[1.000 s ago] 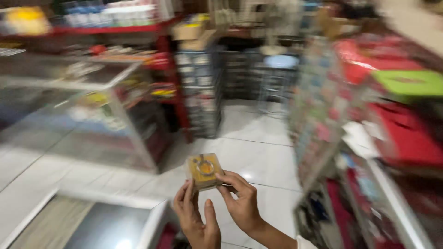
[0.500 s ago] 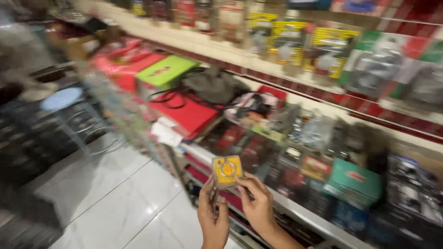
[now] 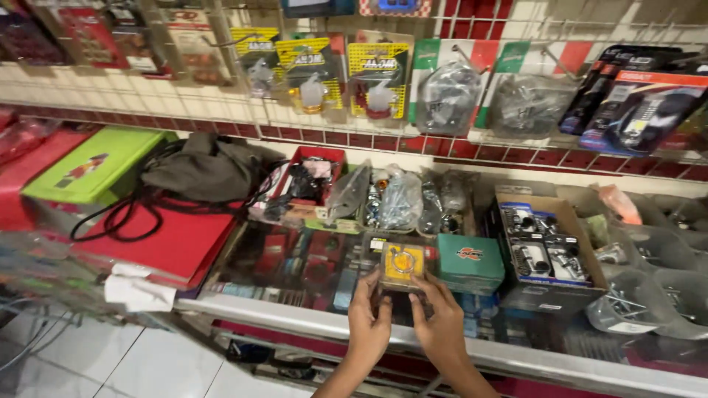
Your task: The person organizes various hardware items by picking up a container of screws, placing a box of parts on the counter, and sorting through several small packaged items and loose hardware components near a display shelf.
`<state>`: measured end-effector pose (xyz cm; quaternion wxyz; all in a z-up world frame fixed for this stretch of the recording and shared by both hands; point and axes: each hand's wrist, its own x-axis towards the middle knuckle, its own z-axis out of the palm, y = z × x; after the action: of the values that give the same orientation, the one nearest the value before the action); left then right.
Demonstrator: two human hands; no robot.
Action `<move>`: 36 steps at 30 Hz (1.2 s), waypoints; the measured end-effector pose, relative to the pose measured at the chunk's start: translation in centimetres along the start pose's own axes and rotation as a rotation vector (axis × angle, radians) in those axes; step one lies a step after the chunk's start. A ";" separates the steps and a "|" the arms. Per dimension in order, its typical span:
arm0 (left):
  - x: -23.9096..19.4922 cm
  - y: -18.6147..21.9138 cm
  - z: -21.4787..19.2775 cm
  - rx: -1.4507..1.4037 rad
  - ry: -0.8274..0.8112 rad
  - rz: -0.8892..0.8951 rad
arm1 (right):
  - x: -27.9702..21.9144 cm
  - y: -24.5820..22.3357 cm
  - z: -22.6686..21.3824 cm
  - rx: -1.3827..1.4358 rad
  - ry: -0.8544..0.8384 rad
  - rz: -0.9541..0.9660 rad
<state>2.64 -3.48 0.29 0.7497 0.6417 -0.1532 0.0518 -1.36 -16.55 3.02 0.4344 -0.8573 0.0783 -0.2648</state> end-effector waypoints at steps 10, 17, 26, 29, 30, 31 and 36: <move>1.1 -2.6 -3.5 0.007 0.188 0.110 | 1.2 0.2 4.4 0.084 -0.046 -0.293; 4.6 -5.0 -9.1 0.176 0.342 0.012 | 3.6 -1.3 9.8 -0.163 -0.214 -0.524; 6.5 -4.6 -8.2 0.404 0.310 0.137 | 2.9 -0.6 9.1 -0.327 -0.237 -0.572; 7.3 -4.9 -7.9 0.391 0.308 0.110 | 2.4 -0.2 8.9 -0.365 -0.286 -0.593; 7.6 -5.0 -7.8 0.419 0.314 0.077 | 2.3 0.0 8.9 -0.368 -0.294 -0.580; 7.9 -5.1 -7.8 0.446 0.322 0.046 | 2.4 0.2 8.9 -0.372 -0.301 -0.569; 8.2 -6.1 -7.5 0.496 0.351 0.063 | 2.3 0.9 9.6 -0.407 -0.301 -0.580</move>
<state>13.33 1.86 -4.06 0.5834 0.7813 -0.0238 0.2207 5.71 -11.19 -1.48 0.1689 -0.9418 -0.1813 -0.2271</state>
